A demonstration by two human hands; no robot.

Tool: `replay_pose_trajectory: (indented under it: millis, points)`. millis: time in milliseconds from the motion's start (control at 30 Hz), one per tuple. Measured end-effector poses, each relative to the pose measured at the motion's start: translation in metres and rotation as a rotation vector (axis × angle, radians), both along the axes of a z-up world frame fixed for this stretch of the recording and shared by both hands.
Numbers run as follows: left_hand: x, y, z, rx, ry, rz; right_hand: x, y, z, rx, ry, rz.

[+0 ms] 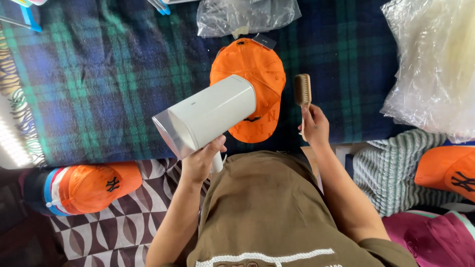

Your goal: Using a handheld steamer and a brush to refresh and shape a baseball cap.

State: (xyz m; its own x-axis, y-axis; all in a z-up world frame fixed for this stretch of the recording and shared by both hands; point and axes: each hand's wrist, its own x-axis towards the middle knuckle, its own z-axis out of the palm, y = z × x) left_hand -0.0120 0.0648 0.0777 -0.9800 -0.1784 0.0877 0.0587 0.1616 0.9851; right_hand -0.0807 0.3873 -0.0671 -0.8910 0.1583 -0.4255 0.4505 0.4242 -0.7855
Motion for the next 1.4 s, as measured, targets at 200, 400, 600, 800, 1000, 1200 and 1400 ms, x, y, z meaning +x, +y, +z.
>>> replay_pose_trajectory:
  millis: [200, 400, 600, 800, 1000, 1200, 1400]
  points:
    - [-0.014, -0.009, 0.045, -0.263, 0.075, -0.022, 0.001, -0.004, 0.017, -0.182, 0.308, 0.003]
    - [-0.027, -0.022, 0.064, -0.489, 0.142, -0.022, -0.019, -0.032, 0.100, 0.000, 0.671, 0.392]
    - [-0.035, -0.034, 0.079, -0.691, 0.204, -0.011, -0.131, -0.045, 0.057, 0.154, 0.296, 0.381]
    - [-0.091, -0.023, 0.129, -0.989, -0.214, -0.140, -0.107, -0.021, 0.058, -0.155, -0.009, -0.028]
    - [-0.162, 0.004, 0.132, -1.241, -0.199, -0.394, -0.038, -0.008, 0.035, -0.278, 0.052, -0.079]
    - [-0.208, 0.039, 0.137, -1.347, -0.163, -0.678, -0.032, 0.000, 0.044, -0.278, 0.036, -0.148]
    - [-0.244, 0.069, 0.127, -1.364, -0.137, -0.736, -0.049, -0.002, 0.068, -0.208, -0.200, -0.010]
